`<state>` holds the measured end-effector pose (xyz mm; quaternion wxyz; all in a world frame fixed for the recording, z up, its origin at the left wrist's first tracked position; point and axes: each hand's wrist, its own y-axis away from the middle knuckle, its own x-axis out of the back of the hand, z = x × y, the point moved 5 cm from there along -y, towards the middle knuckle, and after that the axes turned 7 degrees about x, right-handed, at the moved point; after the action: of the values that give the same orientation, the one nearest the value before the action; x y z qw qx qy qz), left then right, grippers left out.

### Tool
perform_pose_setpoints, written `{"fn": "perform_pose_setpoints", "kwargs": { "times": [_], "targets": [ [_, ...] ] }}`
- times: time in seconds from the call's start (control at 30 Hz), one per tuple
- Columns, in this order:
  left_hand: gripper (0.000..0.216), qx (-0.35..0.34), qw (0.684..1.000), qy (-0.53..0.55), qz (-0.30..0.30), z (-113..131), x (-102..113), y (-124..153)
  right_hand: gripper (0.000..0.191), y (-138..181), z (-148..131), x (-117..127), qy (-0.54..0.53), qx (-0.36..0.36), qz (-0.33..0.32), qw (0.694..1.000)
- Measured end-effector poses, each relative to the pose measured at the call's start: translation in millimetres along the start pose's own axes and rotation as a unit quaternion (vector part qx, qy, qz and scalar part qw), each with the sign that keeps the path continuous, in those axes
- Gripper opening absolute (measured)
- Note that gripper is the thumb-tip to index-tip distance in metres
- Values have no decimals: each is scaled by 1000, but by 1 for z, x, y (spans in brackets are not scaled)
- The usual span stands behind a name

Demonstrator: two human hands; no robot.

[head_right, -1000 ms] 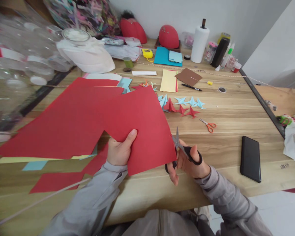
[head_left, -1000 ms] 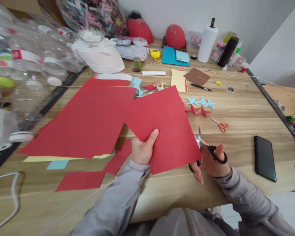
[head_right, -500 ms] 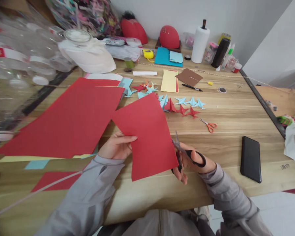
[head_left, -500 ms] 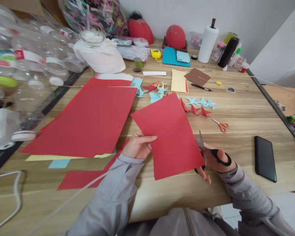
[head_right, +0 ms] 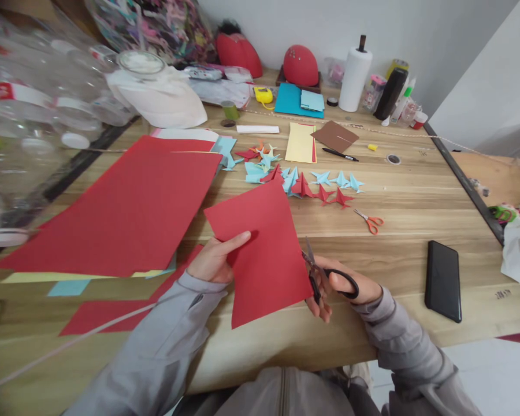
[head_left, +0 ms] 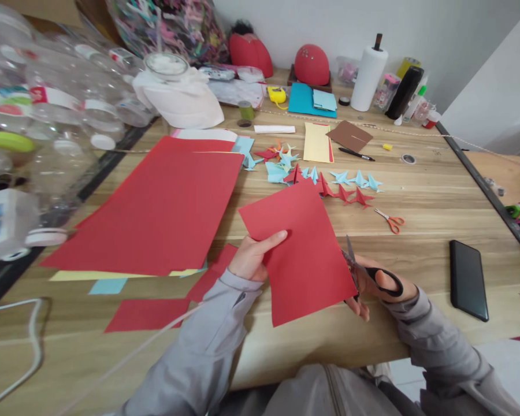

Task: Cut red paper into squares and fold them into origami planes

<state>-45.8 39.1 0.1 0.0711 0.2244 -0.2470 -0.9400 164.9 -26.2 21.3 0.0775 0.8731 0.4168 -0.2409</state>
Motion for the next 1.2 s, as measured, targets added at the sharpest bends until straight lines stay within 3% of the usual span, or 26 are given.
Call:
{"fn": "perform_pose_setpoints", "kwargs": {
  "times": [0.23, 0.4, 0.63, 0.83, 1.07, 1.2],
  "targets": [
    [59, -133, 990, 10, 43, 8, 1, 0, 73, -2, 4, 0, -56, -5, -19, 998],
    [50, -174, 979, -52, 90, 7, 8, -3, 66, -7, 9, -1, -90, -22, 2, 996],
    [34, -327, 900, -209, 196, 28, 12, 12, 65, -8, 9, -7, -135, -30, 21, 990],
    [31, -364, 877, -227, 214, 35, 13, 16, 60, -9, 13, -6, -158, -38, 57, 985],
    [28, -384, 864, -253, 205, 34, 11, 20, 57, -6, 19, -5, -189, -54, 42, 980],
    [27, -421, 840, -268, 213, 34, 12, 21, 61, -9, 16, -7, -191, -30, 47, 980]
  ]
}}
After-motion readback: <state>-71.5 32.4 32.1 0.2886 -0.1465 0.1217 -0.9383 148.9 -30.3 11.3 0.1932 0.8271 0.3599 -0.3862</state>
